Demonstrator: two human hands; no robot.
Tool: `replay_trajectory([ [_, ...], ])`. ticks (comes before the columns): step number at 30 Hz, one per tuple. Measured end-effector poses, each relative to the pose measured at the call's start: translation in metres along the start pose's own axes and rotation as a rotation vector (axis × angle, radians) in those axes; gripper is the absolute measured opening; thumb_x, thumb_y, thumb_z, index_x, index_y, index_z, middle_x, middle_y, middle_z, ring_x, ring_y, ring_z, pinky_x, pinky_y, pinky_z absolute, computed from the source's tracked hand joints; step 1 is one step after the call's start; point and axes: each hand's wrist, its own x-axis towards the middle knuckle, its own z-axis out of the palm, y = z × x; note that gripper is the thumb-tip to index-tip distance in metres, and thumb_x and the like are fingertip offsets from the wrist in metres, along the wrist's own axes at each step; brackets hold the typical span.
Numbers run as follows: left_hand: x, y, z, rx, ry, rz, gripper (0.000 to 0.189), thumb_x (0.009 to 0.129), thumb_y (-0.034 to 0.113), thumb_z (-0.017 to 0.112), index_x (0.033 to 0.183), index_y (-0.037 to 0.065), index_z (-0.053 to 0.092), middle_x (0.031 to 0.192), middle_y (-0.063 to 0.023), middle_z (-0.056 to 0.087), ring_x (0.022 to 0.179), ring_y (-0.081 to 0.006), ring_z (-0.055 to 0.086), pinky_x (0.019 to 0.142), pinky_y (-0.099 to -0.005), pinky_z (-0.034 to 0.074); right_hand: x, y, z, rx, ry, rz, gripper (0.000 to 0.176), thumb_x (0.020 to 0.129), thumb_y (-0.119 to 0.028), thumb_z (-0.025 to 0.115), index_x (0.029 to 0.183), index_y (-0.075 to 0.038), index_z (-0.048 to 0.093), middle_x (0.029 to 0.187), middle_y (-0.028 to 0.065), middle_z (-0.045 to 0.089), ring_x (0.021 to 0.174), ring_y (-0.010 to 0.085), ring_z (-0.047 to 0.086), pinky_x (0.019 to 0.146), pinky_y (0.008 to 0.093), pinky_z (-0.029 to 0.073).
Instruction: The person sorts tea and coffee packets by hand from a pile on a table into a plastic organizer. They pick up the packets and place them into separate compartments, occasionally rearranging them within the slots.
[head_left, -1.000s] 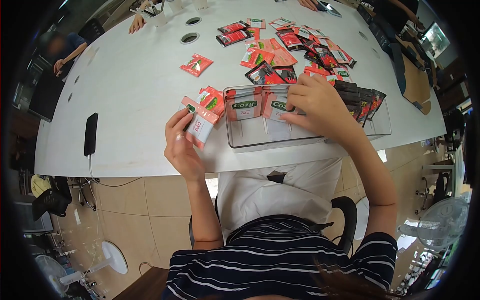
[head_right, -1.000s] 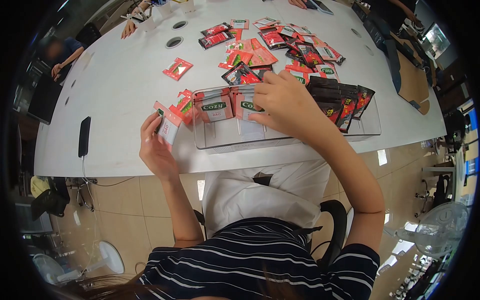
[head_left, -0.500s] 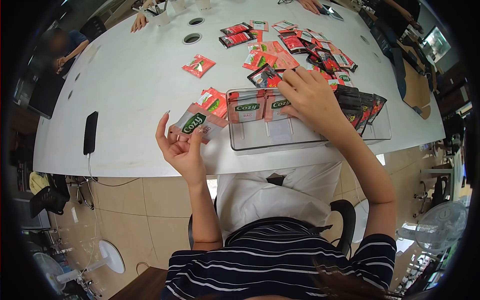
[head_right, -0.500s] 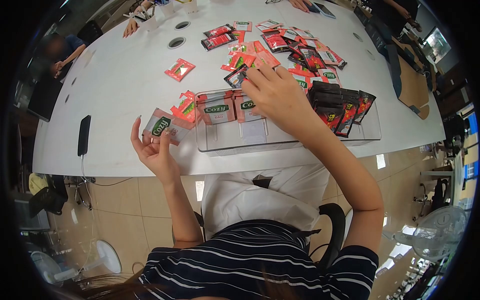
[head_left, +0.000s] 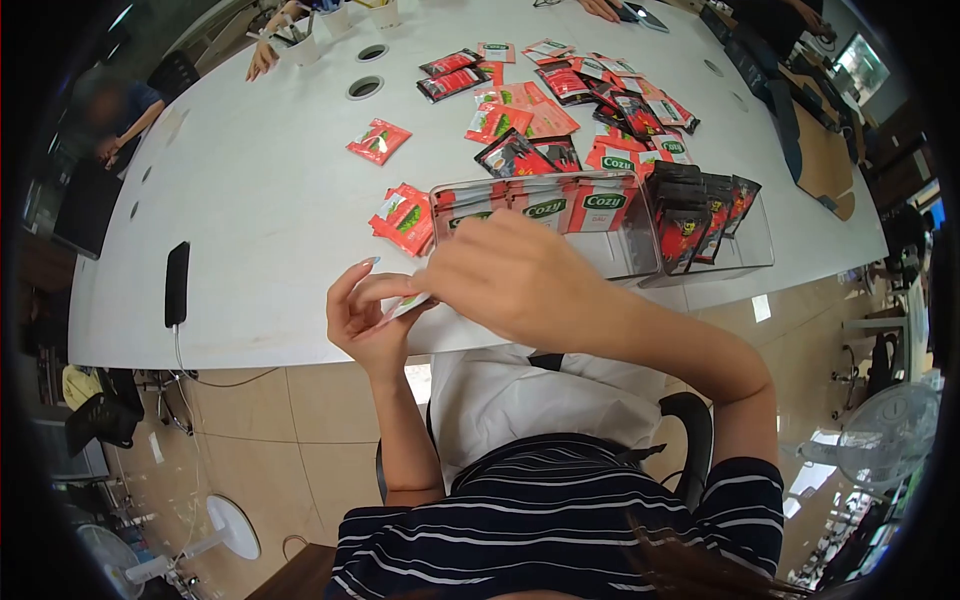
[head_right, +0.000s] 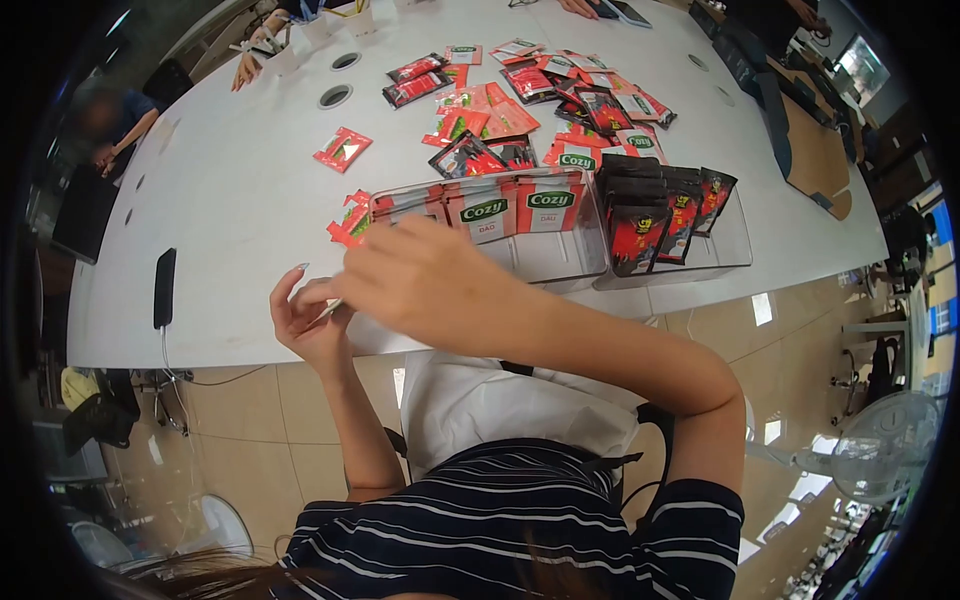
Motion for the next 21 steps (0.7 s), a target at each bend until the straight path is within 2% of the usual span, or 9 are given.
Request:
replay_trajectory([
  [2,0.000,0.001,-0.001,0.036,-0.017,0.005,0.064,0.061,-0.009,0.078,0.117,-0.001,0.049,0.083,-0.0125,0.068,0.083,-0.0211,0.067,0.075,-0.0304,0.052,0.002,-0.005,-0.001,-0.139,-0.025,-0.053,0.023,0.071,-0.011,0.069,0.092,-0.006,0.063,0.084,0.0011,0.057,0.076,0.0183,0.053,0.066,0.0324,0.041],
  [5,0.007,0.003,0.007,0.020,-0.025,-0.020,0.061,0.061,-0.007,0.079,0.115,-0.001,0.052,0.090,-0.0129,0.067,0.088,-0.0213,0.066,0.074,-0.0311,0.052,-0.003,0.004,-0.021,-0.087,0.036,0.054,0.020,0.071,-0.008,0.068,0.091,-0.006,0.063,0.082,0.0025,0.057,0.075,0.0196,0.053,0.066,0.0324,0.041],
  [11,0.010,0.004,0.011,0.190,-0.142,-0.036,0.043,0.066,-0.004,0.076,0.106,0.001,0.060,0.095,-0.0112,0.067,0.090,-0.0196,0.065,0.073,-0.0294,0.052,-0.046,0.027,-0.088,-0.096,-0.158,0.633,0.016,0.073,-0.003,0.065,0.088,-0.007,0.062,0.076,0.0066,0.056,0.074,0.0241,0.053,0.067,0.0337,0.042],
  [15,0.010,0.003,0.012,0.194,-0.154,-0.051,0.039,0.069,-0.003,0.075,0.105,0.001,0.060,0.095,-0.0105,0.067,0.089,-0.0188,0.065,0.073,-0.0291,0.052,-0.063,0.038,-0.086,-0.266,-0.286,0.547,0.014,0.073,-0.002,0.065,0.085,-0.005,0.059,0.081,0.0072,0.057,0.079,0.0247,0.054,0.071,0.0351,0.043],
  [21,0.011,0.005,0.012,0.192,-0.158,-0.072,0.036,0.071,-0.006,0.071,0.105,-0.001,0.060,0.095,-0.0107,0.067,0.089,-0.0184,0.065,0.073,-0.0292,0.052,-0.061,0.045,-0.073,-0.452,-0.203,0.449,0.016,0.073,-0.006,0.067,0.087,-0.006,0.059,0.085,0.0067,0.057,0.085,0.0253,0.053,0.075,0.0356,0.043],
])
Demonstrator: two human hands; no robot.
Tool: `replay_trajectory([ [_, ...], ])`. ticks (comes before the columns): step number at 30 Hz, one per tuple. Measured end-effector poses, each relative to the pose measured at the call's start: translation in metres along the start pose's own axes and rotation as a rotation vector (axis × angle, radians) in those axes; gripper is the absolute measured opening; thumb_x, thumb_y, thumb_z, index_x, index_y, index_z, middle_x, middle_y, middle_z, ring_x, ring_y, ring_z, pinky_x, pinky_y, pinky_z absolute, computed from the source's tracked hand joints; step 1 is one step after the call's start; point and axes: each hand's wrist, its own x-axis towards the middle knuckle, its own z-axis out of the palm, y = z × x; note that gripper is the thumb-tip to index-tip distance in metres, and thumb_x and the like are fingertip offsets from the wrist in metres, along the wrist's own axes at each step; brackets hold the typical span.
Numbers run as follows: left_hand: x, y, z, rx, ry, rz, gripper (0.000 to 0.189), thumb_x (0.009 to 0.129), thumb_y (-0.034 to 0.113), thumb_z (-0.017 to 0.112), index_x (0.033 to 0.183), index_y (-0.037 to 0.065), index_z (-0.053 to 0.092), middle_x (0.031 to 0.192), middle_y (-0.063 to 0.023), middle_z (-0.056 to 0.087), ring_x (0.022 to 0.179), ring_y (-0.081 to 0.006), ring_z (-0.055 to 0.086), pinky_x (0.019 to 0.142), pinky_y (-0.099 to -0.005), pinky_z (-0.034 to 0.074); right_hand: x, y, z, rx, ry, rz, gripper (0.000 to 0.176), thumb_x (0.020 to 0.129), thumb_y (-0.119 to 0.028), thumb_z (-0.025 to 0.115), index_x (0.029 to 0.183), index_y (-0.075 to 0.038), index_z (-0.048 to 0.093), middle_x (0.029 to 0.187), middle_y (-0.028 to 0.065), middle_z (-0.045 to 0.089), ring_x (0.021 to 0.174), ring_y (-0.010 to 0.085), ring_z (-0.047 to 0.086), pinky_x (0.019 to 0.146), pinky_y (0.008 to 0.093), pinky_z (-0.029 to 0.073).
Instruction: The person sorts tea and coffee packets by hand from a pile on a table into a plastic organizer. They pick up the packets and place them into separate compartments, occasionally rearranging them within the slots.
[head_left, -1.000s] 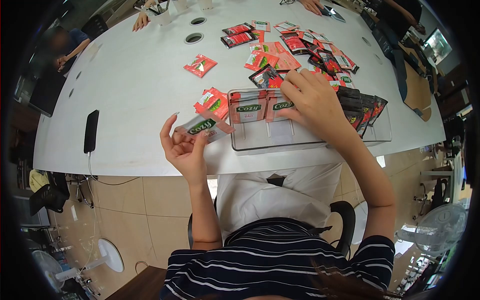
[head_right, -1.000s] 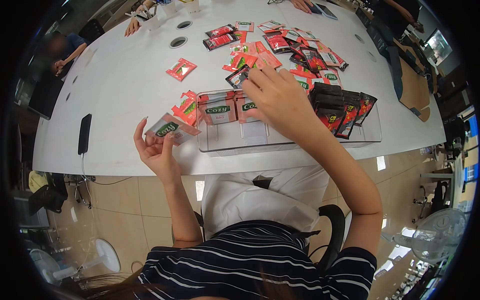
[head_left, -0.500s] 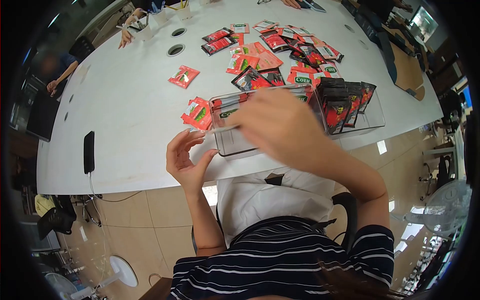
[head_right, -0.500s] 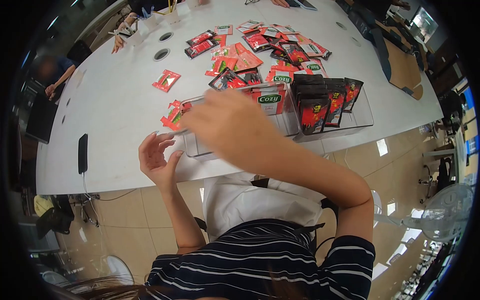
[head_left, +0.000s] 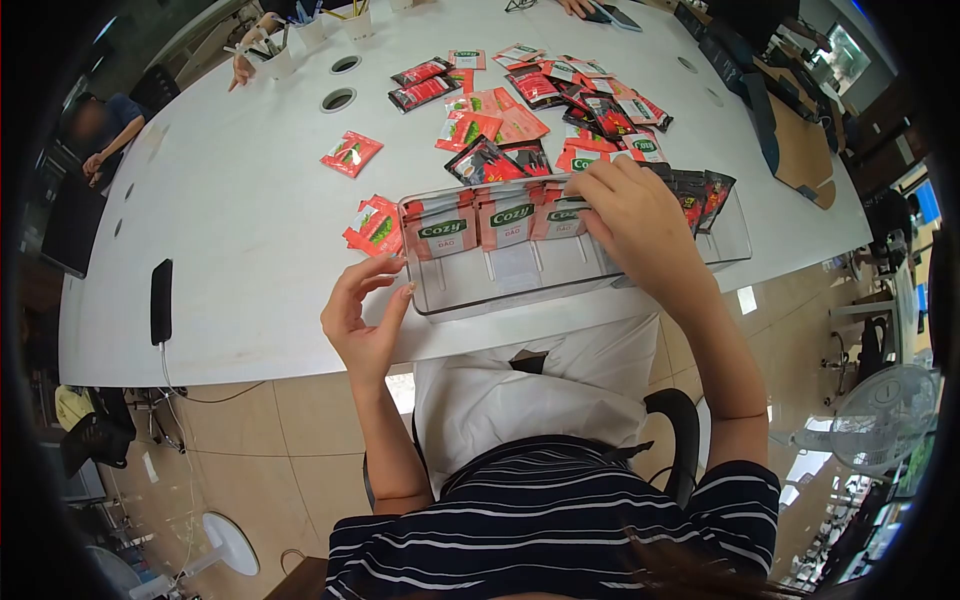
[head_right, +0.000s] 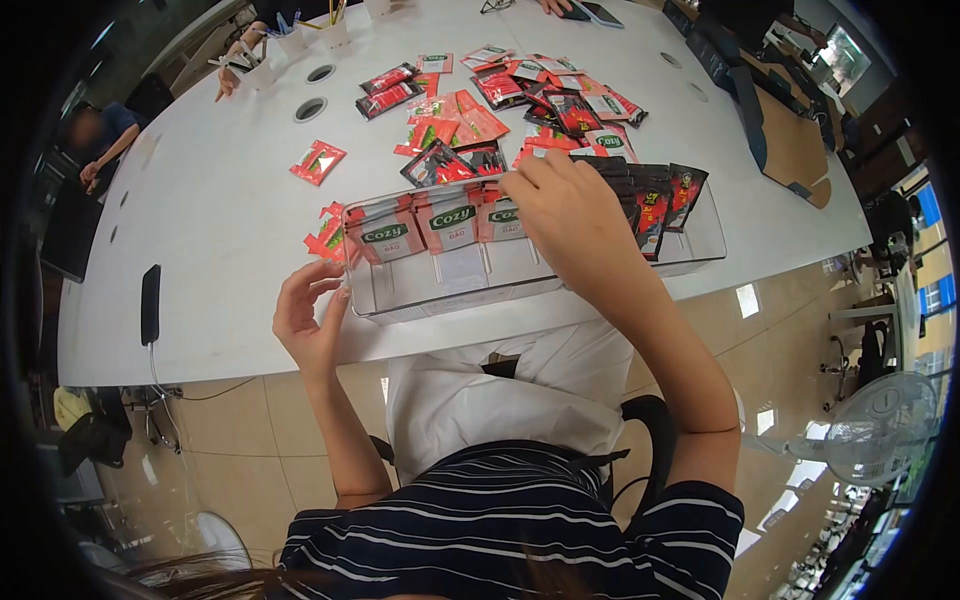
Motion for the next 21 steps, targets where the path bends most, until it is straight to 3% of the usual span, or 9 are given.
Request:
replay_trajectory([
  [2,0.000,0.000,0.001,0.004,0.003,-0.002,0.035,0.072,-0.007,0.069,0.105,-0.001,0.060,0.094,-0.0109,0.066,0.089,-0.0185,0.065,0.073,-0.0292,0.052,0.001,-0.005,-0.007,0.047,0.038,-0.020,0.017,0.075,-0.012,0.067,0.089,-0.006,0.059,0.087,0.0068,0.058,0.085,0.0260,0.054,0.076,0.0357,0.043],
  [8,0.000,0.001,0.002,0.001,0.009,-0.004,0.031,0.074,-0.007,0.067,0.104,-0.002,0.061,0.093,-0.0117,0.066,0.088,-0.0185,0.065,0.074,-0.0293,0.052,-0.009,-0.025,-0.009,0.380,-0.359,-0.033,0.041,0.084,-0.040,0.061,0.111,-0.009,0.062,0.096,0.0100,0.059,0.086,0.0278,0.055,0.079,0.0369,0.043],
  [11,0.000,0.001,0.001,0.008,0.007,-0.001,0.030,0.075,-0.006,0.066,0.104,-0.002,0.060,0.092,-0.0117,0.066,0.087,-0.0185,0.065,0.075,-0.0295,0.052,-0.009,-0.026,0.008,0.250,-0.408,-0.101,0.052,0.085,-0.049,0.056,0.120,-0.012,0.060,0.098,0.0117,0.059,0.089,0.0276,0.056,0.080,0.0374,0.043],
  [21,0.001,0.001,0.001,0.009,0.006,0.008,0.029,0.076,-0.007,0.065,0.105,-0.002,0.061,0.092,-0.0121,0.067,0.087,-0.0181,0.065,0.074,-0.0288,0.052,0.007,-0.015,-0.005,0.212,-0.586,-0.027,0.059,0.084,-0.055,0.053,0.127,-0.016,0.055,0.100,0.0125,0.061,0.091,0.0285,0.058,0.080,0.0368,0.044],
])
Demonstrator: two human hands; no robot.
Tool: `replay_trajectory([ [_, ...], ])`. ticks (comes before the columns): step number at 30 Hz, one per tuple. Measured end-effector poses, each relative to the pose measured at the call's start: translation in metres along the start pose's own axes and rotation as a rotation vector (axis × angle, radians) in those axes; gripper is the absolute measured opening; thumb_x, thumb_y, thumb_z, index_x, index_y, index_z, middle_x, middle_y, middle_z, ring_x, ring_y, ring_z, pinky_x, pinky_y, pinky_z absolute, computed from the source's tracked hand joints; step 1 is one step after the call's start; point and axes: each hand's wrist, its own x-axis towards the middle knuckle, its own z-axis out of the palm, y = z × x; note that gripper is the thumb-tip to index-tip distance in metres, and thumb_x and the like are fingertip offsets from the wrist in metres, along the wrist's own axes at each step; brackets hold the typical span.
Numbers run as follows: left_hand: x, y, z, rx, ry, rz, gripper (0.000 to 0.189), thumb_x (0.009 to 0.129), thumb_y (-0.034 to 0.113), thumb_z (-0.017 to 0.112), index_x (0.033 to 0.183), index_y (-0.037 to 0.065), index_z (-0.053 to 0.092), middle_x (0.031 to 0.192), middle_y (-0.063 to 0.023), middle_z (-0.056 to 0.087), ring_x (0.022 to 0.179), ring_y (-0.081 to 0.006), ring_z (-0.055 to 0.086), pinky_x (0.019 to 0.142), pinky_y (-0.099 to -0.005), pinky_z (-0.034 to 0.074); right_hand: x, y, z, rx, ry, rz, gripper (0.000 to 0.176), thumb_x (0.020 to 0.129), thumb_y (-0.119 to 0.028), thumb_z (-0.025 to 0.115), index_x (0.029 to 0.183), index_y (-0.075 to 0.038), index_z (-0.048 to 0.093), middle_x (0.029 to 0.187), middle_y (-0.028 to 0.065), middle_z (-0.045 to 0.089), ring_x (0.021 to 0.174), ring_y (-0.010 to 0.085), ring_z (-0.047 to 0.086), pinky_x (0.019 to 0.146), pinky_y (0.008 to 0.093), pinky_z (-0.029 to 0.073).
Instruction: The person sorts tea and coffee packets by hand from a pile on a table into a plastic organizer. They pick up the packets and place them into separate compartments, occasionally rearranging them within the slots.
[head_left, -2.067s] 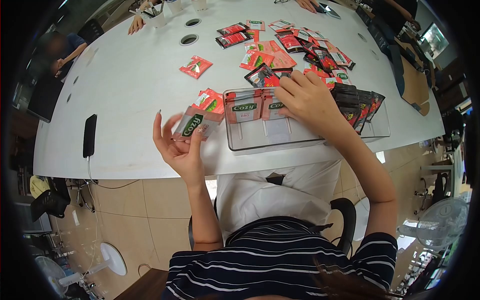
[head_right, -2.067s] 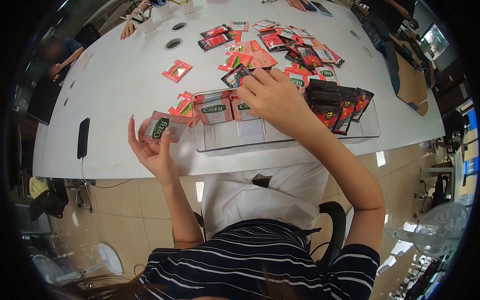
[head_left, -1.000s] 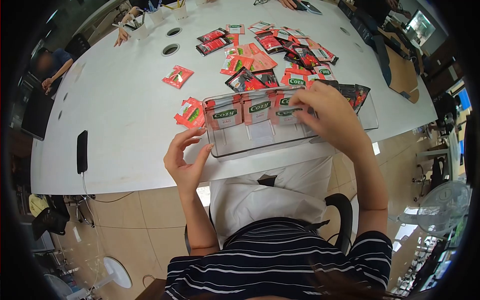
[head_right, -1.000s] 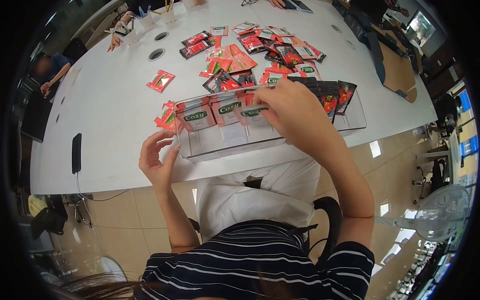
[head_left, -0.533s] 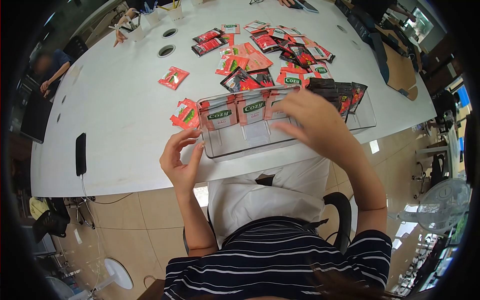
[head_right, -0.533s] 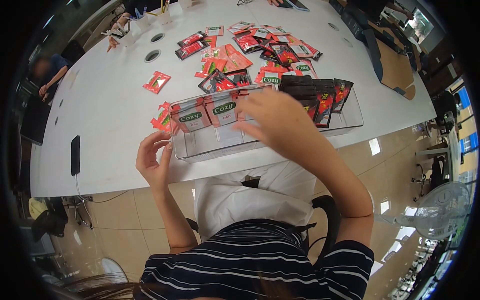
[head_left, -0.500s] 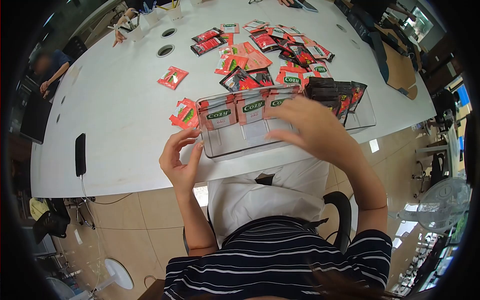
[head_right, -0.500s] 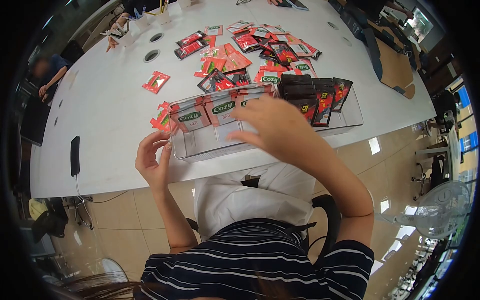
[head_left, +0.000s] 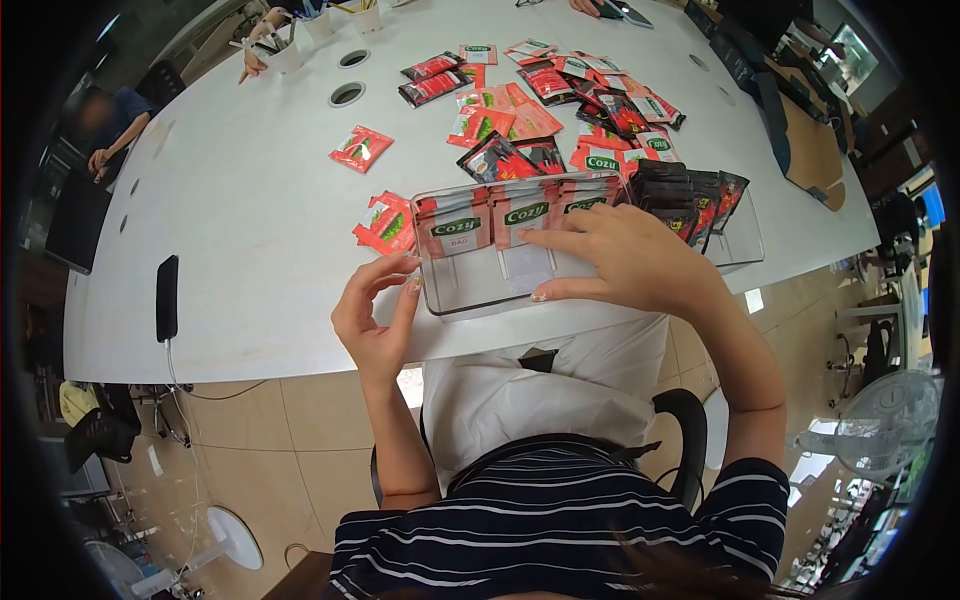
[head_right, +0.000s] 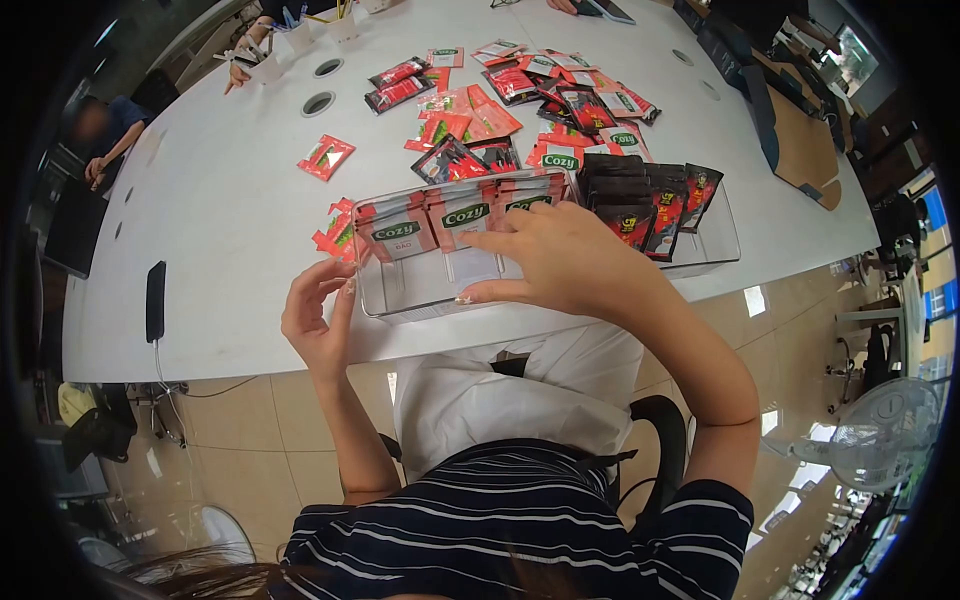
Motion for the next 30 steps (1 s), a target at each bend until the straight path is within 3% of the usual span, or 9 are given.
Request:
replay_trajectory([
  [11,0.001,0.000,-0.001,0.012,-0.001,0.003,0.029,0.076,-0.007,0.065,0.104,-0.003,0.061,0.090,-0.0120,0.067,0.086,-0.0194,0.067,0.074,-0.0288,0.052,-0.001,-0.003,-0.006,0.011,0.020,-0.010,0.059,0.084,-0.053,0.055,0.129,-0.016,0.054,0.098,0.0116,0.062,0.088,0.0292,0.059,0.079,0.0373,0.045],
  [14,0.001,0.000,-0.001,0.008,-0.006,0.000,0.028,0.076,-0.007,0.065,0.104,-0.003,0.061,0.090,-0.0121,0.067,0.086,-0.0197,0.067,0.074,-0.0288,0.052,-0.009,-0.010,-0.009,0.135,0.092,-0.021,0.051,0.082,-0.040,0.063,0.126,-0.014,0.057,0.095,0.0114,0.063,0.084,0.0289,0.059,0.076,0.0356,0.046],
  [17,0.001,-0.001,-0.001,0.019,-0.014,0.008,0.028,0.076,-0.006,0.065,0.104,-0.003,0.062,0.090,-0.0123,0.067,0.086,-0.0200,0.067,0.073,-0.0287,0.052,-0.025,-0.012,-0.007,0.241,0.332,-0.013,0.044,0.078,-0.023,0.069,0.119,-0.010,0.061,0.095,0.0103,0.065,0.084,0.0267,0.059,0.075,0.0347,0.046],
  [22,0.002,-0.002,-0.001,0.041,-0.022,-0.013,0.025,0.077,-0.006,0.064,0.102,-0.003,0.062,0.090,-0.0125,0.067,0.086,-0.0198,0.067,0.073,-0.0285,0.052,-0.060,0.027,0.010,0.191,0.914,0.123,0.021,0.078,-0.004,0.068,0.099,-0.003,0.066,0.095,0.0102,0.065,0.088,0.0255,0.059,0.080,0.0332,0.044],
  [25,0.002,-0.001,0.000,0.031,0.001,-0.045,0.022,0.079,-0.006,0.062,0.102,-0.004,0.062,0.090,-0.0120,0.067,0.086,-0.0195,0.066,0.073,-0.0280,0.052,-0.087,0.074,0.036,0.127,1.244,0.280,0.013,0.087,-0.007,0.057,0.095,0.000,0.066,0.097,0.0094,0.065,0.092,0.0217,0.059,0.083,0.0313,0.043],
  [27,0.002,-0.002,0.001,0.013,0.024,-0.081,0.018,0.082,-0.005,0.060,0.100,-0.004,0.062,0.091,-0.0108,0.067,0.086,-0.0183,0.066,0.073,-0.0273,0.051,-0.103,0.110,0.058,0.206,1.466,0.353,0.021,0.094,-0.012,0.049,0.096,0.001,0.065,0.099,0.0091,0.066,0.094,0.0196,0.059,0.083,0.0305,0.043],
  [30,0.011,-0.003,-0.002,0.018,0.007,-0.123,0.015,0.084,-0.003,0.059,0.099,-0.004,0.063,0.091,-0.0104,0.066,0.085,-0.0169,0.065,0.073,-0.0274,0.051,-0.112,0.141,0.080,0.392,1.636,0.608,0.035,0.100,-0.020,0.037,0.098,0.002,0.063,0.104,0.0103,0.064,0.097,0.0180,0.057,0.083,0.0295,0.042],
])
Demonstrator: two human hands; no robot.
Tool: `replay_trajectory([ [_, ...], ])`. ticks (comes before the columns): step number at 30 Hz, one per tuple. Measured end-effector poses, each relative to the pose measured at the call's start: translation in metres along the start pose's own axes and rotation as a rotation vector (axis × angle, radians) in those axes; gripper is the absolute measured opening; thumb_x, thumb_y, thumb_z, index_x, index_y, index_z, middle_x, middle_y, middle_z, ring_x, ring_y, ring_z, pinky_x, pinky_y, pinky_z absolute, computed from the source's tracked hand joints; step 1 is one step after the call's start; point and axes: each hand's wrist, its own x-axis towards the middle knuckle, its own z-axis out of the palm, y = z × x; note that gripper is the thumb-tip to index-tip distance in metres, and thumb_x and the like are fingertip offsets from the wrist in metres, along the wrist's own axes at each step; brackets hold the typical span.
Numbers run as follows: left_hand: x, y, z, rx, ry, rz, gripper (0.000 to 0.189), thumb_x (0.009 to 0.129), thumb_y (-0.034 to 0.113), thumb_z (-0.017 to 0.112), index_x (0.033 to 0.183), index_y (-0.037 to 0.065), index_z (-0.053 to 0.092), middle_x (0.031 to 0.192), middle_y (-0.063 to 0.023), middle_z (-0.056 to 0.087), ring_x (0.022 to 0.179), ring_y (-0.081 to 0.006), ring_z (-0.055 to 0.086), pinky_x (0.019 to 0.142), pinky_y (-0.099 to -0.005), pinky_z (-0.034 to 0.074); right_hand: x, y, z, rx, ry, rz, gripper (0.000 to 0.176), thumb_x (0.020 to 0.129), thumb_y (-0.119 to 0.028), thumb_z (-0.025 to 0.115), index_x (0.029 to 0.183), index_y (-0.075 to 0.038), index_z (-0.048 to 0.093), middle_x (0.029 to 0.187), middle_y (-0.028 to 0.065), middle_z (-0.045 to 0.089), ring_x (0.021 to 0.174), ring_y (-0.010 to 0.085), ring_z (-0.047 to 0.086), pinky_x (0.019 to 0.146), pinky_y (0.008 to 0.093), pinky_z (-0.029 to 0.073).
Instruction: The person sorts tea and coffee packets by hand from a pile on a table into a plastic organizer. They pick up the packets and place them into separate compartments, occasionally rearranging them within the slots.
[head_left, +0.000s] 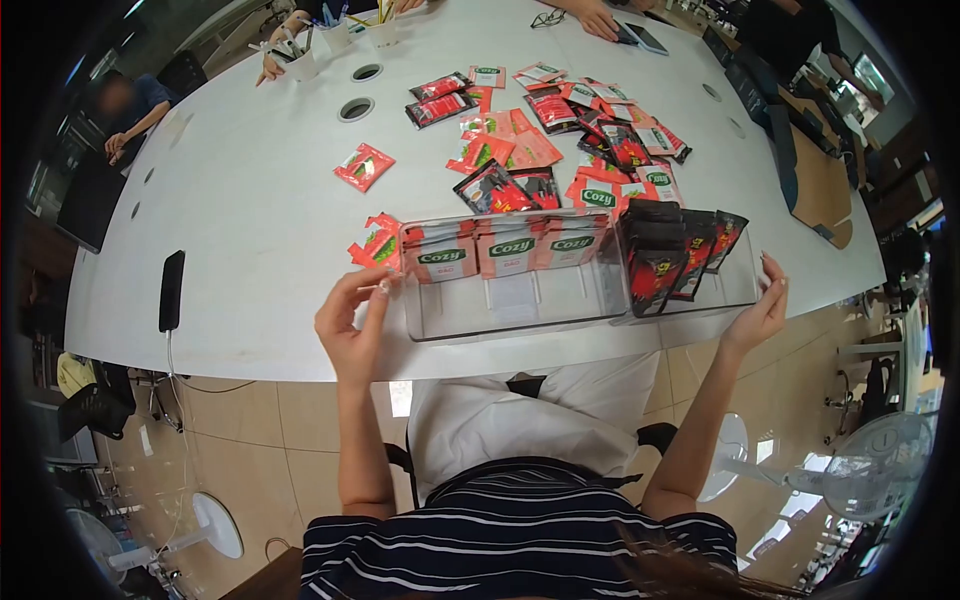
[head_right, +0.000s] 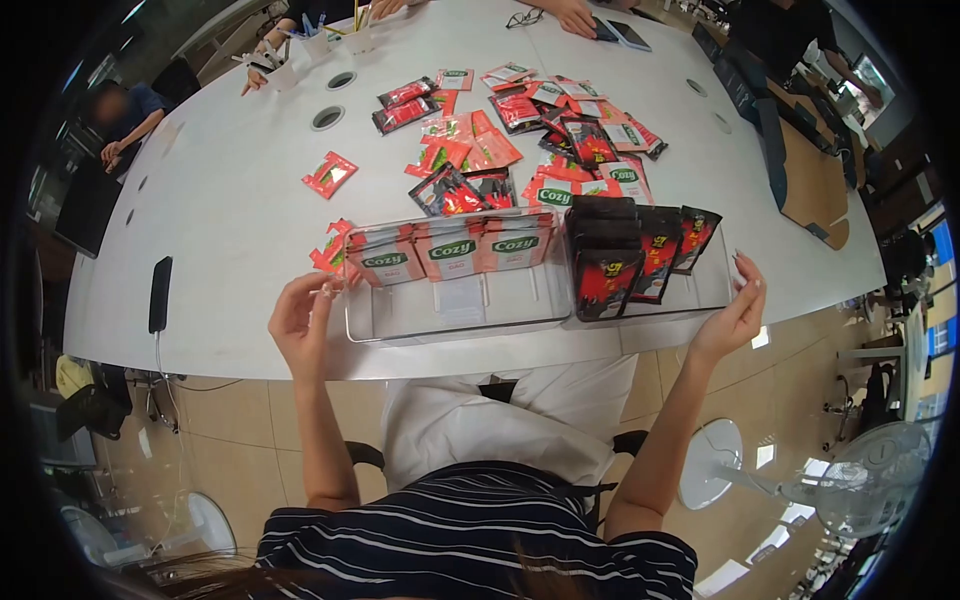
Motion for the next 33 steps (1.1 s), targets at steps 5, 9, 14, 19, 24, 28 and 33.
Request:
replay_trajectory([
  [5,0.056,0.003,-0.004,0.188,-0.225,-0.006,0.015,0.088,0.005,0.059,0.101,-0.001,0.064,0.096,-0.0078,0.067,0.087,-0.0149,0.064,0.075,-0.0277,0.051,-0.006,0.032,-0.001,0.275,0.016,0.335,0.043,0.100,-0.032,0.029,0.117,0.000,0.052,0.111,0.0125,0.061,0.102,0.0194,0.057,0.082,0.0304,0.044],
  [9,0.113,-0.013,0.016,0.277,-0.582,0.007,0.019,0.085,0.007,0.062,0.103,0.003,0.065,0.103,-0.0065,0.066,0.096,-0.0163,0.062,0.084,-0.0307,0.049,-0.006,0.042,-0.006,0.281,-0.015,0.352,0.041,0.100,-0.030,0.029,0.113,0.000,0.055,0.109,0.0122,0.061,0.101,0.0194,0.056,0.080,0.0303,0.044],
  [14,0.162,-0.049,0.077,0.226,-1.038,0.205,0.051,0.067,0.012,0.078,0.115,0.010,0.063,0.110,-0.0067,0.063,0.102,-0.0208,0.058,0.090,-0.0349,0.046,-0.007,0.038,-0.004,0.262,-0.013,0.352,0.042,0.100,-0.029,0.029,0.108,-0.001,0.058,0.108,0.0115,0.062,0.099,0.0186,0.056,0.079,0.0302,0.044],
  [19,0.189,-0.048,0.133,0.373,-1.260,0.487,0.074,0.051,0.017,0.087,0.119,0.007,0.060,0.109,-0.0094,0.062,0.099,-0.0239,0.058,0.088,-0.0345,0.046,-0.006,0.040,-0.005,0.251,-0.022,0.366,0.041,0.100,-0.029,0.030,0.108,0.000,0.058,0.107,0.0109,0.062,0.097,0.0176,0.056,0.077,0.0290,0.044],
  [24,0.196,-0.051,0.157,0.483,-1.423,0.153,0.075,0.048,0.019,0.089,0.114,0.001,0.059,0.103,-0.0101,0.064,0.095,-0.0239,0.059,0.083,-0.0329,0.046,-0.006,0.039,-0.004,0.245,-0.019,0.373,0.041,0.100,-0.029,0.030,0.107,-0.001,0.058,0.106,0.0108,0.062,0.095,0.0171,0.056,0.076,0.0282,0.044],
  [28,0.198,-0.053,0.154,0.466,-1.391,0.227,0.052,0.065,0.020,0.082,0.109,0.000,0.062,0.098,-0.0102,0.065,0.091,-0.0175,0.059,0.082,-0.0293,0.046,-0.006,0.040,-0.006,0.247,-0.035,0.383,0.042,0.100,-0.032,0.030,0.107,-0.001,0.058,0.106,0.0107,0.062,0.096,0.0174,0.056,0.077,0.0283,0.044],
  [33,0.225,-0.067,0.129,0.214,-1.123,-0.017,0.036,0.080,0.020,0.073,0.109,0.002,0.063,0.097,-0.0025,0.064,0.087,-0.0097,0.055,0.079,-0.0253,0.044,-0.006,0.037,-0.004,0.259,-0.031,0.389,0.040,0.100,-0.029,0.030,0.106,-0.001,0.058,0.105,0.0108,0.063,0.094,0.0164,0.056,0.075,0.0279,0.044],
])
